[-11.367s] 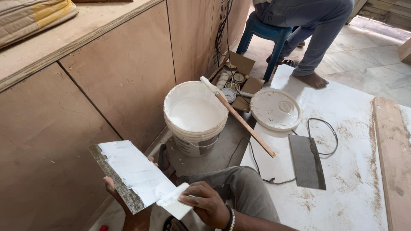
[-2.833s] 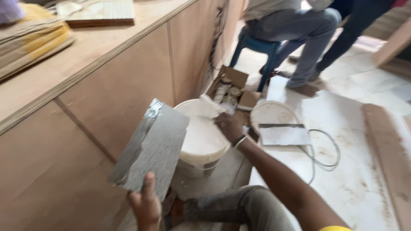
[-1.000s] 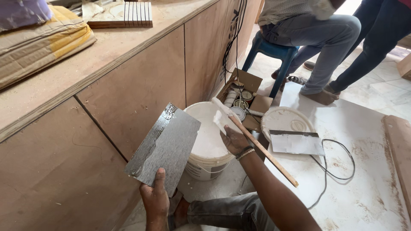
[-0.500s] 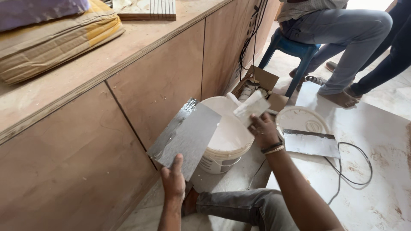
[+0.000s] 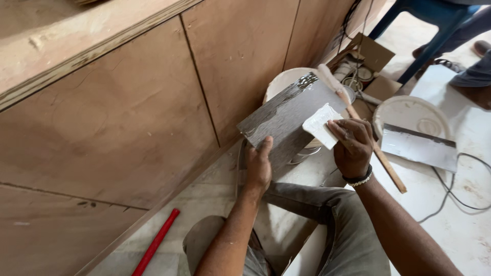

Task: The person scoops a white paste from a bucket using a stick and applies it to a rectangular tile held in their left hand. They then use a small white card to spread the paste evenly across the tile's surface. The person repeats this process on a second tile.

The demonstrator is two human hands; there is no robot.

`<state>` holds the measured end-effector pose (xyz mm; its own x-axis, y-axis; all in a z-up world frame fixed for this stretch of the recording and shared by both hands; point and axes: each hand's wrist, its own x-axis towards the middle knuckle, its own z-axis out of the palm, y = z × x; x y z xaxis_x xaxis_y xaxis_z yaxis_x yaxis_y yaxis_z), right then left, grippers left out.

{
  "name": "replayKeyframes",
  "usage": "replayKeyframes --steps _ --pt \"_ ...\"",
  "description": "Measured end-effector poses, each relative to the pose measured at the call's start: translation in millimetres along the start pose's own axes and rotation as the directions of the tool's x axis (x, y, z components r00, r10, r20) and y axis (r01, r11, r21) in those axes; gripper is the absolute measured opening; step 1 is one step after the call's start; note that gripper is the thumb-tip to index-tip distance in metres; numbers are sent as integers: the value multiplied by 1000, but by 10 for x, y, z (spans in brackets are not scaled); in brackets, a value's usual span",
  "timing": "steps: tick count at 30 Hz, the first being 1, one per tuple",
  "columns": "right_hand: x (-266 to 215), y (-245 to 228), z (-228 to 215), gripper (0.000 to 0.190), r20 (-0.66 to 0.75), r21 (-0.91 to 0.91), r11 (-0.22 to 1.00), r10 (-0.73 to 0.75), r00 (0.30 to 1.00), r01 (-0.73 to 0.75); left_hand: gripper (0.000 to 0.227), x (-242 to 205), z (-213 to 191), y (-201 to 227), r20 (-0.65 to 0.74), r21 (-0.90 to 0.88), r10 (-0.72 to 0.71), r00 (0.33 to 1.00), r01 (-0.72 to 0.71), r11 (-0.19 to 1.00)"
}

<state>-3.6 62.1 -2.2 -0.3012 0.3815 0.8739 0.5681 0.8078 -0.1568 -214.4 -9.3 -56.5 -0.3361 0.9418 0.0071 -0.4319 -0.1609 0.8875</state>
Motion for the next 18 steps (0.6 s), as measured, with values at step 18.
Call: replayKeyframes --steps 18 --pt "224 -176 -50 41 464 -14 993 -100 880 120 50 -8 -133 -73 32 -53 -20 999 22 998"
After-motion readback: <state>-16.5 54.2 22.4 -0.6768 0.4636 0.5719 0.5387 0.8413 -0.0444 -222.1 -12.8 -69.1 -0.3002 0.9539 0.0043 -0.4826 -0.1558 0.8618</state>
